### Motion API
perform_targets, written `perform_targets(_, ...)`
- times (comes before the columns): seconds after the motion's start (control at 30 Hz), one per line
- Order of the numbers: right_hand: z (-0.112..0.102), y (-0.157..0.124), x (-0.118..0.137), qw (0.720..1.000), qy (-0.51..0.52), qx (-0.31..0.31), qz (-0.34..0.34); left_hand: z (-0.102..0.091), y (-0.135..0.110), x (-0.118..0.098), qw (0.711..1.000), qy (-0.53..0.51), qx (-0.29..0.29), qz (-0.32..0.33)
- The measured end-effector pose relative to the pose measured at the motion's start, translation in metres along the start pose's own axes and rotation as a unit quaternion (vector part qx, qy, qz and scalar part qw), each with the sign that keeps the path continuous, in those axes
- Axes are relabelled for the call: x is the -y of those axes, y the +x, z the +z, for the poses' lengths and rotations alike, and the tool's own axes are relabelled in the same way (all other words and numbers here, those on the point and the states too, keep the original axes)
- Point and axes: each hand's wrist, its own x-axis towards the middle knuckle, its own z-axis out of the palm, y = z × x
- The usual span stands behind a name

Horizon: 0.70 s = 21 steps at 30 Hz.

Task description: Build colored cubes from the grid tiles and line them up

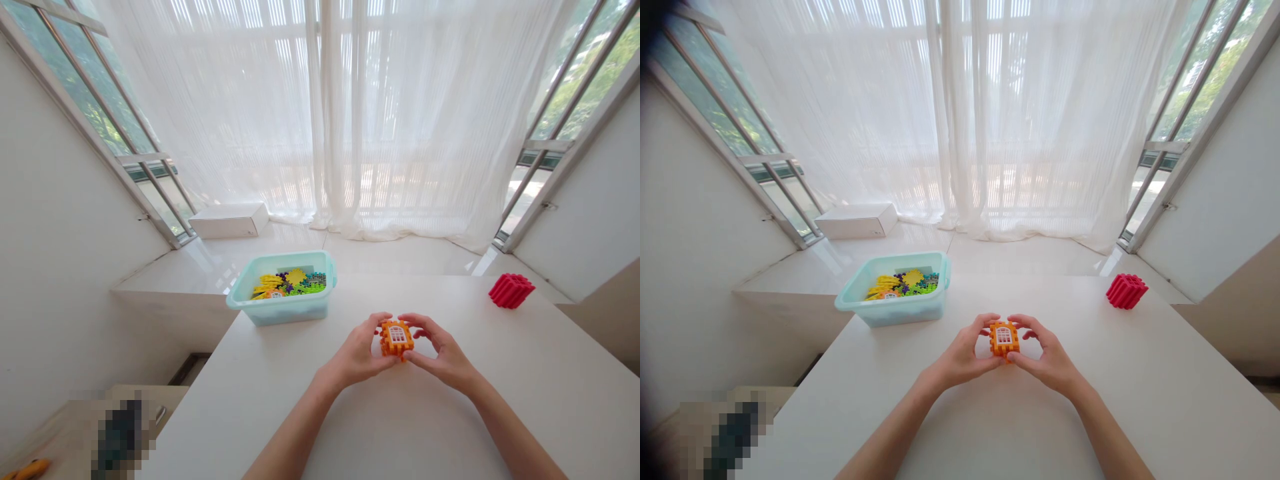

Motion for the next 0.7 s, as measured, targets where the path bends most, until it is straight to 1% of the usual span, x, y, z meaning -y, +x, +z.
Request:
perform_targets(0.23, 0.0004, -0.0008, -0.0044, 1.0, -0.001, 0.009, 0.005, -0.0014, 0.0003, -0.0013, 1.0, -0.001, 0.011, -0.008)
perform_targets(0.53, -0.0011, -0.0009, -0.0047, 1.0, 0.009, 0.016, 0.01, 0.0001, 0.0, 0.0027, 1.0, -0.005, 0.012, 0.003)
perform_targets(0.7, -0.0034, 0.0005, -0.0086, 0.999, 0.046, 0.013, 0.009, -0.0079, -0.0003, -0.0005, 1.0, 0.016, 0.014, 0.002)
